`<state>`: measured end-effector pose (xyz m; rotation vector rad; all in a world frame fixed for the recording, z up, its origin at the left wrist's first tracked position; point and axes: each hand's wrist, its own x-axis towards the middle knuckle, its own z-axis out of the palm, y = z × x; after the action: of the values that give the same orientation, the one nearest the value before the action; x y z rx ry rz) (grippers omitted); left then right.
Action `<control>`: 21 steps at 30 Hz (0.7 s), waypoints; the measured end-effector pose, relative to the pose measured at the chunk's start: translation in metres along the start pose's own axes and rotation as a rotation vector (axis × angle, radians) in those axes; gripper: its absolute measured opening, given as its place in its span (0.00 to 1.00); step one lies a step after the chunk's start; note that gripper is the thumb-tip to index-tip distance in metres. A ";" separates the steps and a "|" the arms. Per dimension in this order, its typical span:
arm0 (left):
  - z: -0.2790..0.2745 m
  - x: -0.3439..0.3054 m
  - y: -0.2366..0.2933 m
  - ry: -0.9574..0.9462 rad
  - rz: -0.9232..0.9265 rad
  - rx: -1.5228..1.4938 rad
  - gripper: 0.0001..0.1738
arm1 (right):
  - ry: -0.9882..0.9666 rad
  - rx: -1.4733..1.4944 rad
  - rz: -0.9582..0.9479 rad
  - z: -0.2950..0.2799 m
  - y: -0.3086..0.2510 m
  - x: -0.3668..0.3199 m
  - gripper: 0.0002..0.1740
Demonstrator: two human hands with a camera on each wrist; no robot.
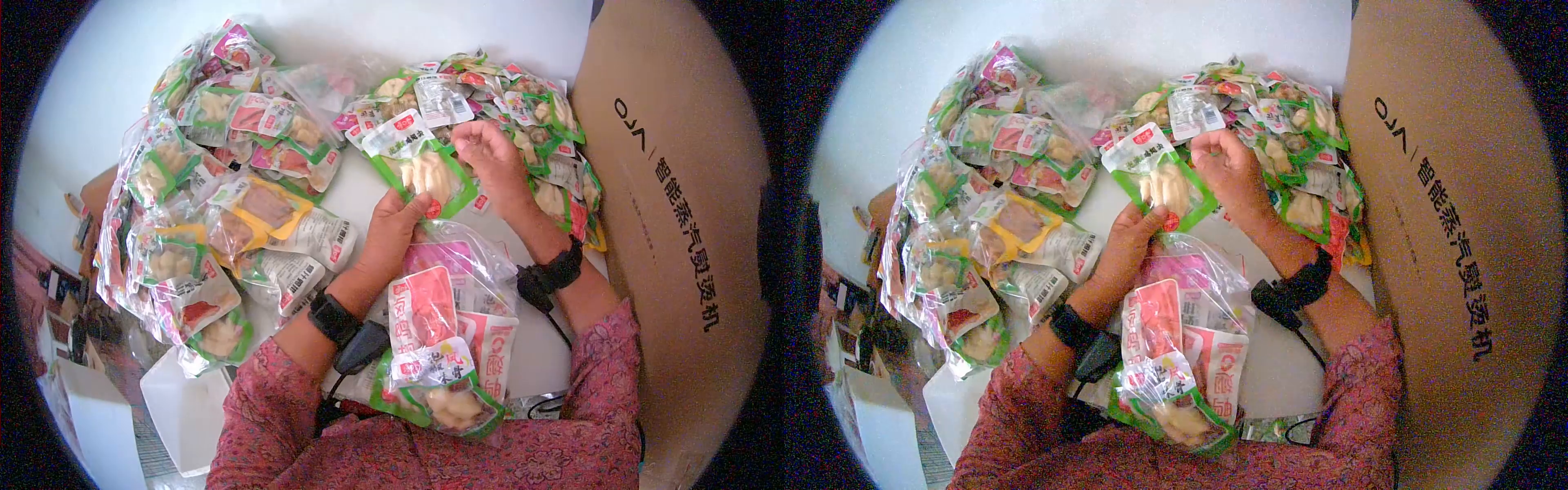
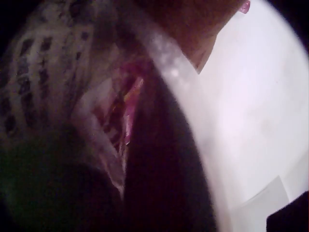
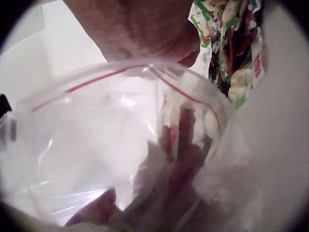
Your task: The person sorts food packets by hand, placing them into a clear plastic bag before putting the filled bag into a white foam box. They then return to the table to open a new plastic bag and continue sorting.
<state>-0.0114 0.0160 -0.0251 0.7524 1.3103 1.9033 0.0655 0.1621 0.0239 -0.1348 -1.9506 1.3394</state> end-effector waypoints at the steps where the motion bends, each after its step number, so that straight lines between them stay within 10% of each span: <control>1: 0.001 -0.001 0.004 0.009 -0.035 0.045 0.15 | 0.034 0.072 0.089 0.001 -0.002 0.001 0.11; 9: 0.003 -0.003 0.012 -0.094 -0.074 0.072 0.15 | -0.169 0.087 0.190 0.000 0.010 -0.003 0.11; 21: 0.003 -0.001 0.011 -0.137 -0.102 -0.003 0.16 | 0.055 0.369 0.218 0.003 0.014 -0.001 0.10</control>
<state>-0.0109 0.0139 -0.0140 0.7842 1.2371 1.7418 0.0596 0.1656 0.0108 -0.2066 -1.6464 1.7951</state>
